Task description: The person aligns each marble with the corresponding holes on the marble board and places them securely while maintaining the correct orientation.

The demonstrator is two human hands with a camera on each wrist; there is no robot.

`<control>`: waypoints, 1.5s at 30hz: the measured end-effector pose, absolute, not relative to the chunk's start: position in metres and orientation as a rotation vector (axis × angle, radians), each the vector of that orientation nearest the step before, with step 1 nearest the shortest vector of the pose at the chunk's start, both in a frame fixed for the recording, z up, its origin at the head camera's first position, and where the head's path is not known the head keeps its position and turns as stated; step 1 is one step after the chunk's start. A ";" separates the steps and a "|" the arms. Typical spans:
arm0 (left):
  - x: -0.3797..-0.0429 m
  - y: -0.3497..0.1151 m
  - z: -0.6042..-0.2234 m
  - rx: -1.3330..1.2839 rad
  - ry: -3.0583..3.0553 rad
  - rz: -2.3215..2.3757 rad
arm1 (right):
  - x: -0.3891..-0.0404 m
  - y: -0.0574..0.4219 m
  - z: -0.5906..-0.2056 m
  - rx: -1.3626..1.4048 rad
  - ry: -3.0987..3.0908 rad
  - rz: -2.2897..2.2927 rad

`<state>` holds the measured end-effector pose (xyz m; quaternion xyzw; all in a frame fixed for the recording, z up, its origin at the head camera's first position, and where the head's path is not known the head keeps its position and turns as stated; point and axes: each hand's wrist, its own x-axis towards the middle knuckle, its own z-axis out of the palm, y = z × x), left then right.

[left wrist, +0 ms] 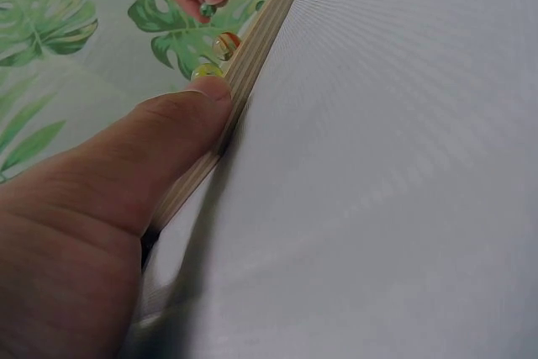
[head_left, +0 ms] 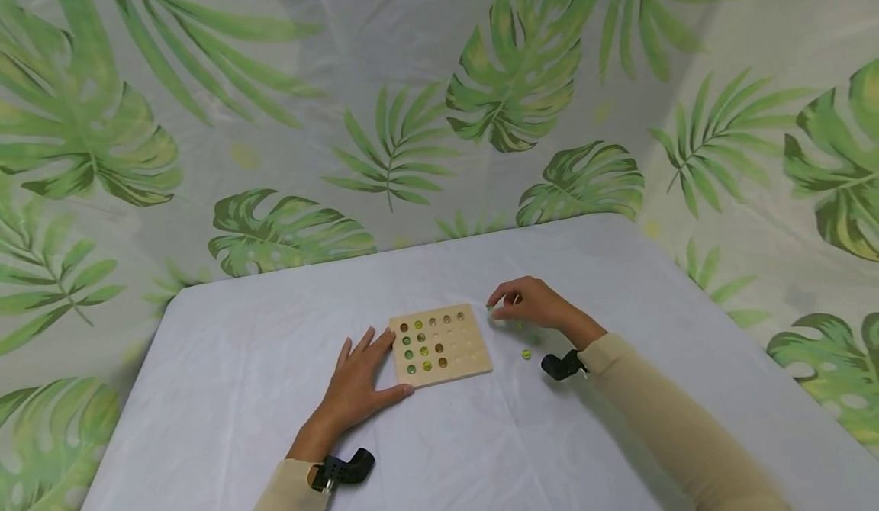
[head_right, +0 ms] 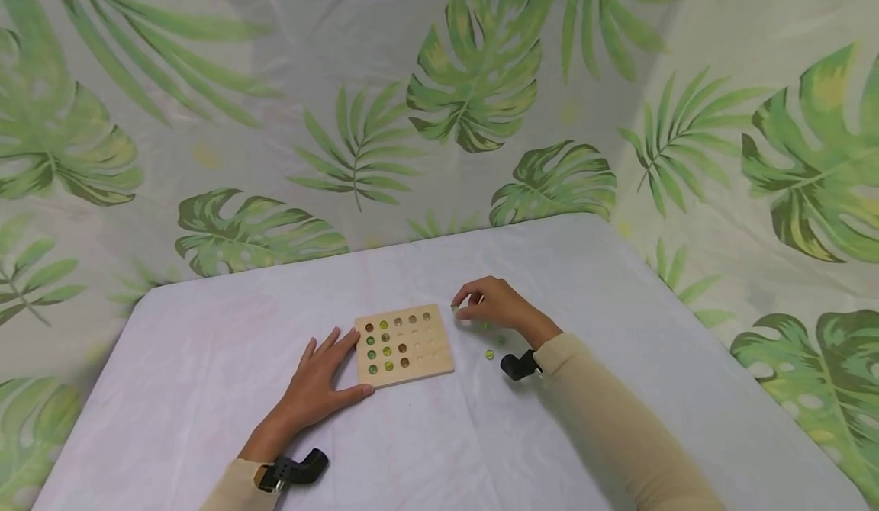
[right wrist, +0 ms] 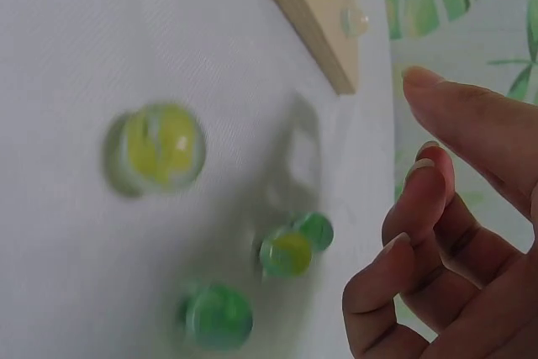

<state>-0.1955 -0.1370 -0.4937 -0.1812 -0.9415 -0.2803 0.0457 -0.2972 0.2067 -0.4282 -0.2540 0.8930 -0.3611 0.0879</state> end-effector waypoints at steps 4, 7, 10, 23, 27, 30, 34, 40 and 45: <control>-0.195 -0.139 -0.495 -0.552 -2.873 -0.853 | -0.297 0.192 -0.430 -0.759 2.630 -1.102; -0.194 -0.141 -0.495 -0.548 -2.879 -0.851 | -0.296 0.181 -0.431 -0.757 2.609 -1.120; -0.194 -0.142 -0.496 -0.548 -2.881 -0.844 | -0.294 0.171 -0.431 -0.762 2.597 -1.134; -0.196 -0.141 -0.497 -0.537 -2.905 -0.859 | -0.292 0.136 -0.436 -0.746 2.561 -1.145; -0.196 -0.141 -0.497 -0.545 -2.903 -0.858 | -0.289 0.129 -0.440 -0.721 2.551 -1.140; -0.196 -0.141 -0.497 -0.548 -2.905 -0.853 | -0.287 0.125 -0.441 -0.719 2.535 -1.158; -0.197 -0.141 -0.496 -0.544 -2.931 -0.853 | -0.284 0.120 -0.445 -0.708 2.513 -1.159; -0.198 -0.139 -0.496 -0.554 -2.930 -0.859 | -0.281 0.118 -0.444 -0.683 2.483 -1.173; -0.198 -0.139 -0.495 -0.550 -2.934 -0.854 | -0.281 0.115 -0.443 -0.684 2.512 -1.150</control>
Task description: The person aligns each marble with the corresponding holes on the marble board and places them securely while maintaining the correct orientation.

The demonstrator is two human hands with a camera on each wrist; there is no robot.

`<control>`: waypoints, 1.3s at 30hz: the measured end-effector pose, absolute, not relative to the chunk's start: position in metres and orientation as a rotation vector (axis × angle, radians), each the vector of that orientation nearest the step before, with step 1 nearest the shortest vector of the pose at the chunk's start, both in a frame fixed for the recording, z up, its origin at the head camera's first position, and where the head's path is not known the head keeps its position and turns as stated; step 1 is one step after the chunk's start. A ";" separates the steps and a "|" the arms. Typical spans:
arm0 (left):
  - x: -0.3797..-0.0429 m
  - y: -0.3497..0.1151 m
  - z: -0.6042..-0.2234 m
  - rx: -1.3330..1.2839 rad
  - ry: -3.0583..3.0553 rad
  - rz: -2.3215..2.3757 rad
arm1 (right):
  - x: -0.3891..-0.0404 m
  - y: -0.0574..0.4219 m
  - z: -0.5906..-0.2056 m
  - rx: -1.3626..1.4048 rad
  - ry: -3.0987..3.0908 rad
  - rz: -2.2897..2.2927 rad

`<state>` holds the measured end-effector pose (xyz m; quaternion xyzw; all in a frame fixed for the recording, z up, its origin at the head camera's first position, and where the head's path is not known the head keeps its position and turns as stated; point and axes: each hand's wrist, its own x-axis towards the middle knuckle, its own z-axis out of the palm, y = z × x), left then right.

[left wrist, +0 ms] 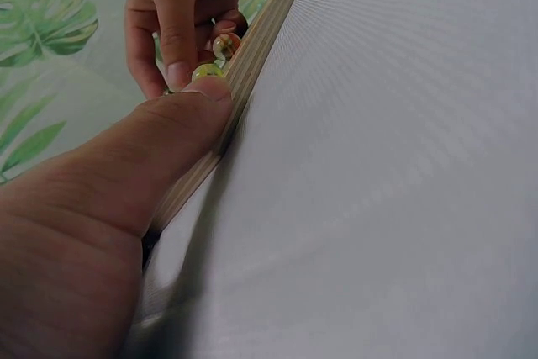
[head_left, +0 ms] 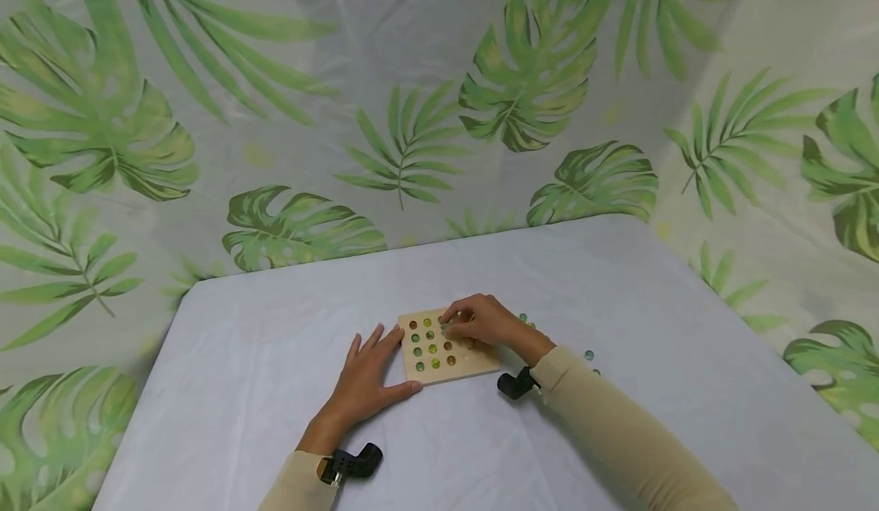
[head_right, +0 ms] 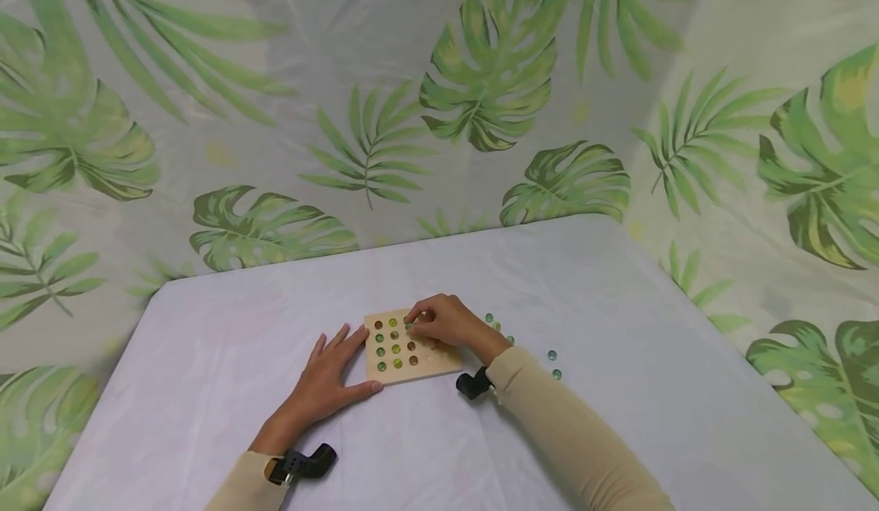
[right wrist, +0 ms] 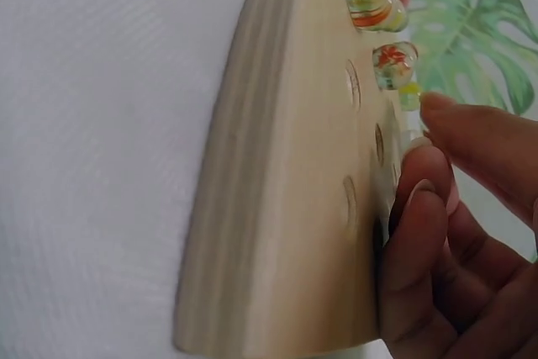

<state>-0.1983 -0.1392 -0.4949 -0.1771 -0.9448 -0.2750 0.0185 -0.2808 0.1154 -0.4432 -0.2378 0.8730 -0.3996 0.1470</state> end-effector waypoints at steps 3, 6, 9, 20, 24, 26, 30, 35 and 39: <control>-0.198 -0.140 -0.494 -0.547 -2.946 -0.858 | -0.281 0.115 -0.445 -0.685 2.535 -1.132; -0.198 -0.140 -0.494 -0.544 -2.940 -0.859 | -0.280 0.114 -0.445 -0.677 2.533 -1.132; -0.197 -0.139 -0.494 -0.549 -2.915 -0.863 | -0.280 0.114 -0.447 -0.673 2.527 -1.133; -0.197 -0.139 -0.495 -0.548 -2.904 -0.857 | -0.281 0.113 -0.449 -0.700 2.527 -1.123; -0.196 -0.139 -0.494 -0.553 -2.903 -0.856 | -0.281 0.114 -0.450 -0.714 2.532 -1.114; -0.196 -0.138 -0.493 -0.557 -2.905 -0.852 | -0.281 0.114 -0.450 -0.710 2.531 -1.112; -0.195 -0.139 -0.493 -0.557 -2.906 -0.862 | -0.282 0.114 -0.451 -0.725 2.515 -1.111; -0.196 -0.139 -0.492 -0.575 -2.894 -0.856 | -0.282 0.114 -0.448 -0.739 2.508 -1.123; -0.198 -0.139 -0.493 -0.586 -2.892 -0.847 | -0.282 0.115 -0.447 -0.707 2.506 -1.128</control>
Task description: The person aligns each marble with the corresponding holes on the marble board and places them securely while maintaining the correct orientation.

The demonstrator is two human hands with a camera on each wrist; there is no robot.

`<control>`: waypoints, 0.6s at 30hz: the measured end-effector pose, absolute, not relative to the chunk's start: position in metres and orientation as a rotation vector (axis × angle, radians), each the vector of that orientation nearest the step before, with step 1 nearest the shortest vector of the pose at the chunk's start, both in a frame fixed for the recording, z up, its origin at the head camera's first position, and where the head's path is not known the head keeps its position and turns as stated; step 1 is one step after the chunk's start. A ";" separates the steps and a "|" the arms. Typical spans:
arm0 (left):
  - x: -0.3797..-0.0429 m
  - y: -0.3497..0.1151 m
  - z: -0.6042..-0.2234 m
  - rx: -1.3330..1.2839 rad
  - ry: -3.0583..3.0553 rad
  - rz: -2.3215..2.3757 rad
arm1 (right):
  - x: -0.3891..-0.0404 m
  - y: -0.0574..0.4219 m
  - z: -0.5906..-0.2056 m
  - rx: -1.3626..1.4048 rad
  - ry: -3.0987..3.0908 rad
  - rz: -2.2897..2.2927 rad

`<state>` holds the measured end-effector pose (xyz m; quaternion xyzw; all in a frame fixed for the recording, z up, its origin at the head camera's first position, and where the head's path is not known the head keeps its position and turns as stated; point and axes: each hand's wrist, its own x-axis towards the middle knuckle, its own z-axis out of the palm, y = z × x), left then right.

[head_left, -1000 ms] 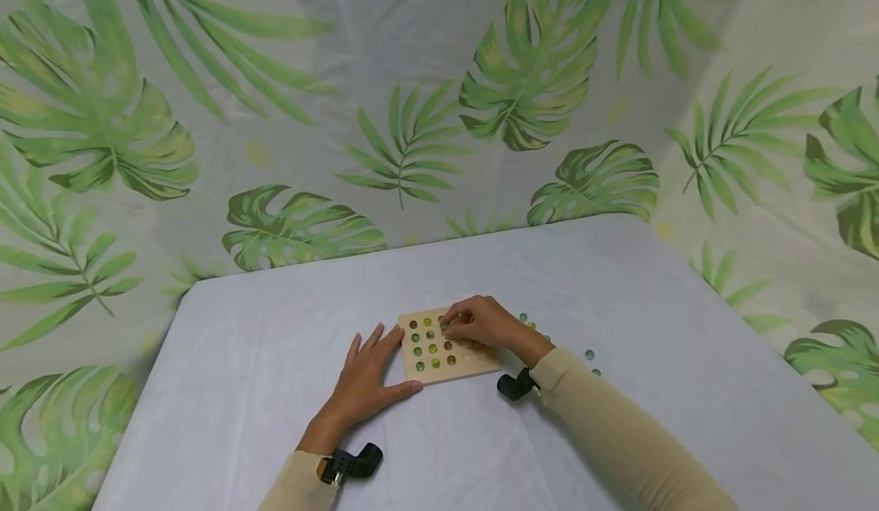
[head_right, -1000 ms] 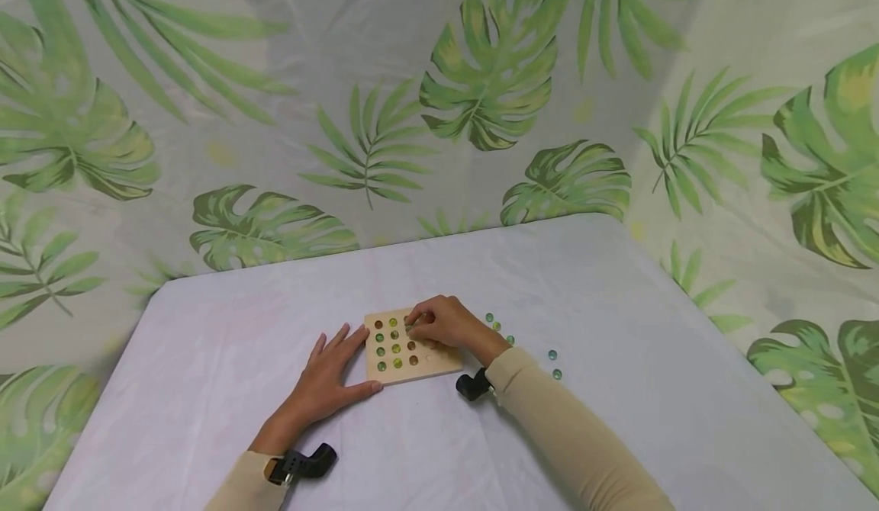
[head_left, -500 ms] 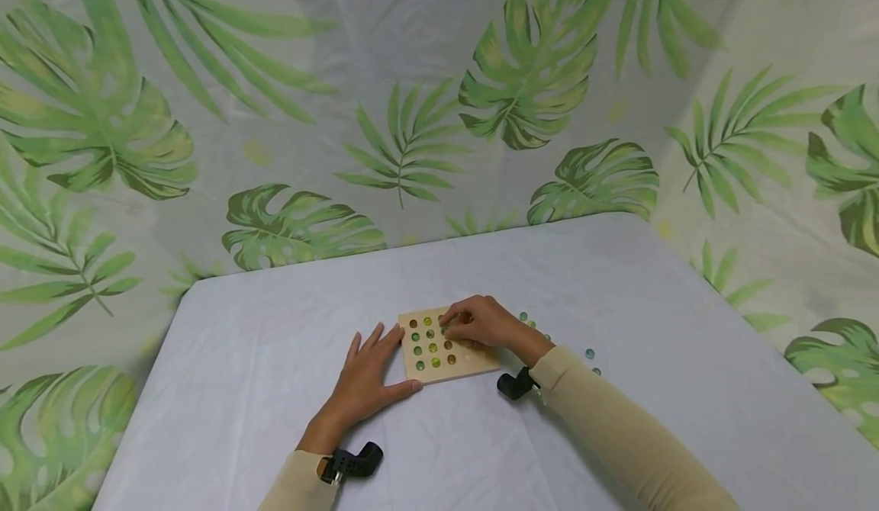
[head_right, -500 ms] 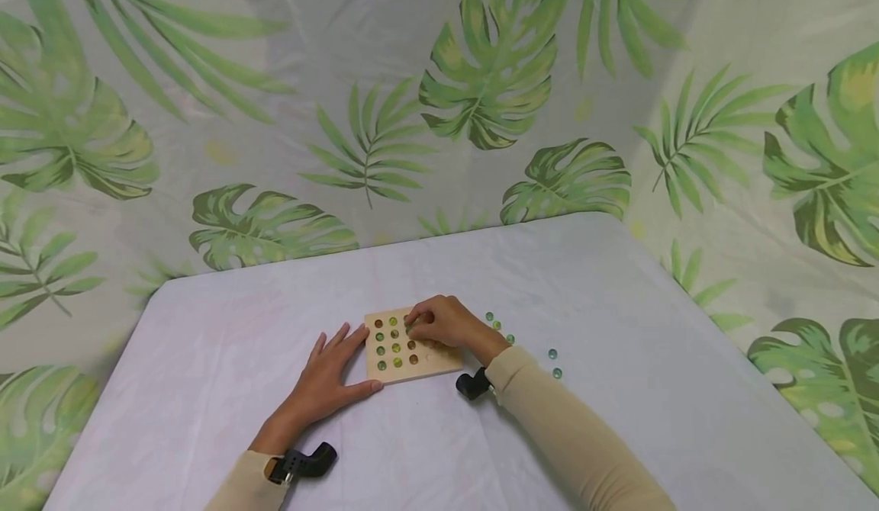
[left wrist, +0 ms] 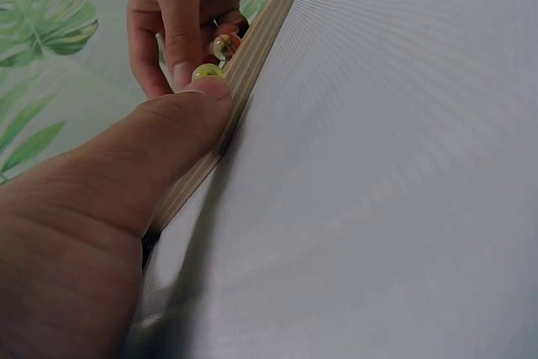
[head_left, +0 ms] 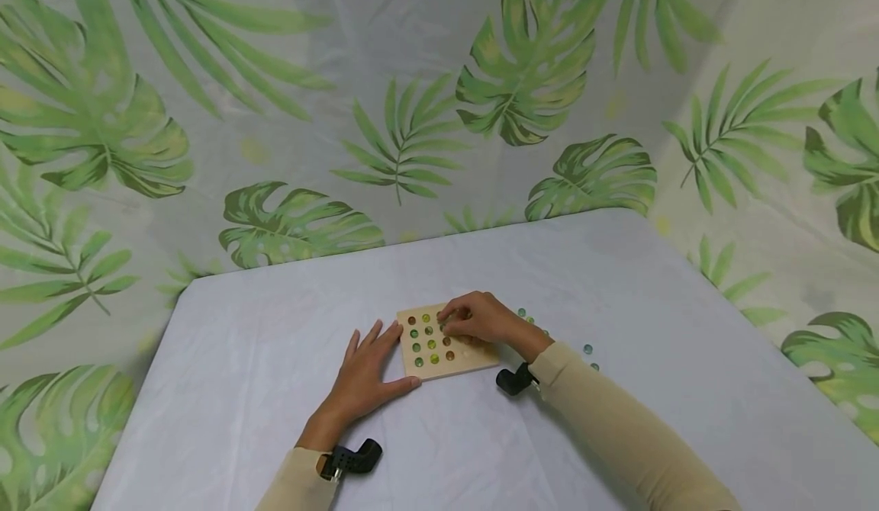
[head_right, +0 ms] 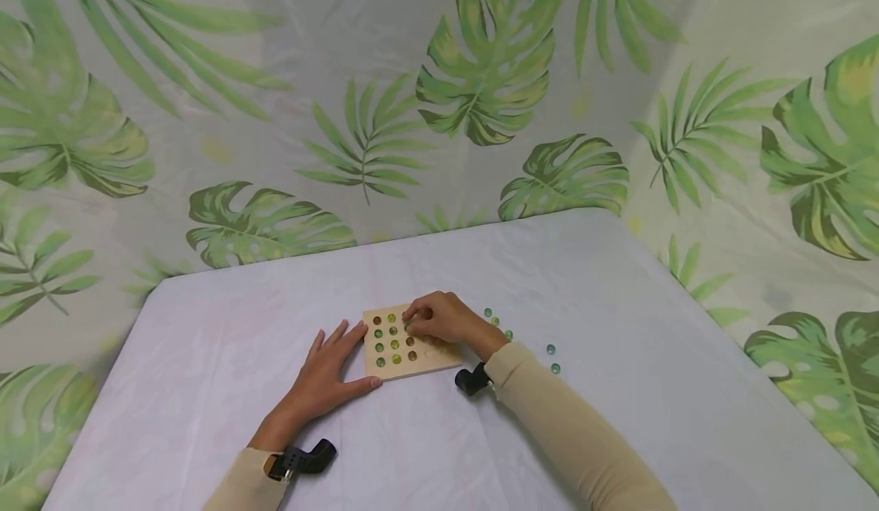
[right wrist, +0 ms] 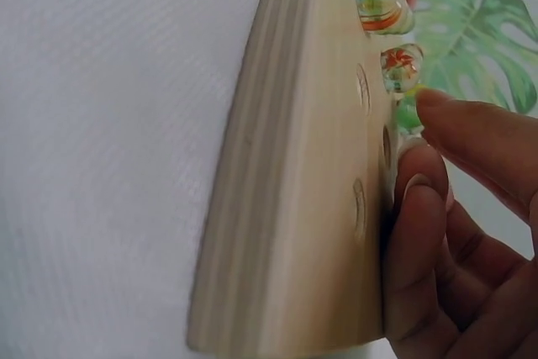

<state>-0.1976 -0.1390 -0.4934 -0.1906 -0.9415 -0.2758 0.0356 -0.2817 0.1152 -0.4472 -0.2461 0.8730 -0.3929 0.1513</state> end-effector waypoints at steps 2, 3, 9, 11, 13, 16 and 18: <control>-0.197 -0.139 -0.494 -0.581 -2.893 -0.854 | -0.282 0.116 -0.448 -0.695 2.502 -1.130; -0.197 -0.139 -0.495 -0.580 -2.892 -0.856 | -0.281 0.116 -0.448 -0.692 2.501 -1.132; -0.195 -0.139 -0.497 -0.579 -2.903 -0.866 | -0.279 0.122 -0.444 -0.722 2.503 -1.129; -0.195 -0.139 -0.496 -0.580 -2.906 -0.867 | -0.279 0.126 -0.439 -0.739 2.508 -1.129; -0.196 -0.139 -0.495 -0.583 -2.907 -0.857 | -0.281 0.131 -0.435 -0.764 2.520 -1.128; -0.198 -0.140 -0.492 -0.587 -2.917 -0.840 | -0.283 0.140 -0.428 -0.781 2.546 -1.117; -0.199 -0.141 -0.491 -0.588 -2.920 -0.837 | -0.285 0.145 -0.425 -0.775 2.565 -1.101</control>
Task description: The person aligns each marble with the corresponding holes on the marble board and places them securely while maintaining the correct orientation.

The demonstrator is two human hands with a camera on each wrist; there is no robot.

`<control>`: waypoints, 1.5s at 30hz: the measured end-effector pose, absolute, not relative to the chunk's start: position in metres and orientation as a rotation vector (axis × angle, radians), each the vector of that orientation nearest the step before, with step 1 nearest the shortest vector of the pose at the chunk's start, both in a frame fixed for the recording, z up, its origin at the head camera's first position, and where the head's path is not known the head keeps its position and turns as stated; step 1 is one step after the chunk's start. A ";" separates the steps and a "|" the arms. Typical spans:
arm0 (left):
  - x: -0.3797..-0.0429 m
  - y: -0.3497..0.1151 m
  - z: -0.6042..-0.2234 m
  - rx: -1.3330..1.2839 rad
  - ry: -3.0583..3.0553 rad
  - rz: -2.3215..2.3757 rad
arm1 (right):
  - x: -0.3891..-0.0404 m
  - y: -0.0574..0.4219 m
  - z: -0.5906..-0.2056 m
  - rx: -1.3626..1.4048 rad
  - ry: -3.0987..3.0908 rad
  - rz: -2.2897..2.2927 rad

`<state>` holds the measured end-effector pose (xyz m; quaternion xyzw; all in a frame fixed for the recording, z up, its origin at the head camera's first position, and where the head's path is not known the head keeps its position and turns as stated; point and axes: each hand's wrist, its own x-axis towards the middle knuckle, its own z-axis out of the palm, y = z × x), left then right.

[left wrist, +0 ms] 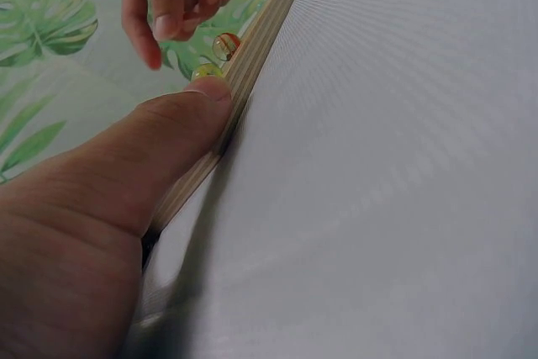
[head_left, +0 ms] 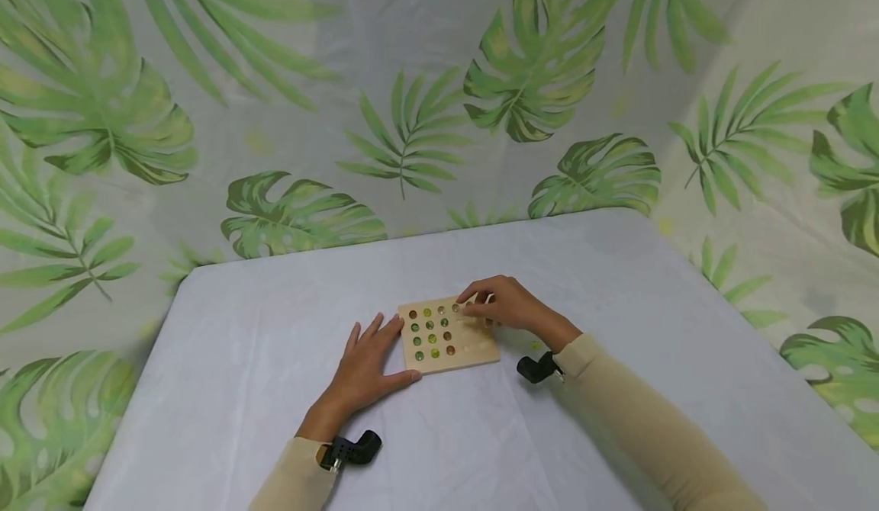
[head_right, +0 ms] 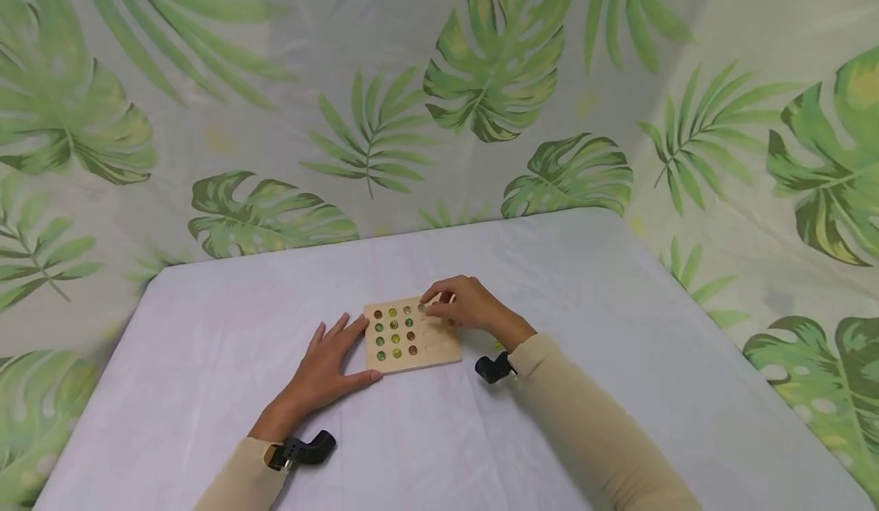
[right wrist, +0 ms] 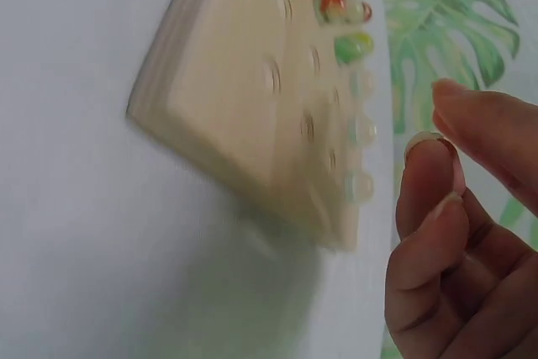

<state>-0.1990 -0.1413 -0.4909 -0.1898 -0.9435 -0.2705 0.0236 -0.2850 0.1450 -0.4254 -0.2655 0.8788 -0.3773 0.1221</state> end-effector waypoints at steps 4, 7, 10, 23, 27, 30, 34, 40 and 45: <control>-0.201 -0.142 -0.491 -0.590 -2.901 -0.843 | -0.287 0.156 -0.421 -0.740 2.586 -1.096; -0.201 -0.143 -0.492 -0.589 -2.891 -0.853 | -0.289 0.164 -0.422 -0.720 2.605 -1.097; -0.200 -0.142 -0.494 -0.591 -2.879 -0.856 | -0.291 0.171 -0.424 -0.717 2.622 -1.091; -0.197 -0.141 -0.495 -0.574 -2.876 -0.862 | -0.295 0.193 -0.429 -0.668 2.694 -1.047; -0.198 -0.140 -0.495 -0.577 -2.871 -0.861 | -0.297 0.203 -0.432 -0.683 2.717 -1.017; -0.198 -0.140 -0.495 -0.583 -2.868 -0.860 | -0.297 0.209 -0.433 -0.682 2.724 -1.007; -0.198 -0.140 -0.495 -0.593 -2.858 -0.872 | -0.294 0.217 -0.434 -0.660 2.723 -1.012; -0.197 -0.140 -0.498 -0.593 -2.869 -0.845 | -0.292 0.229 -0.437 -0.622 2.707 -0.994; -0.197 -0.138 -0.497 -0.575 -2.859 -0.851 | -0.296 0.236 -0.441 -0.621 2.727 -0.989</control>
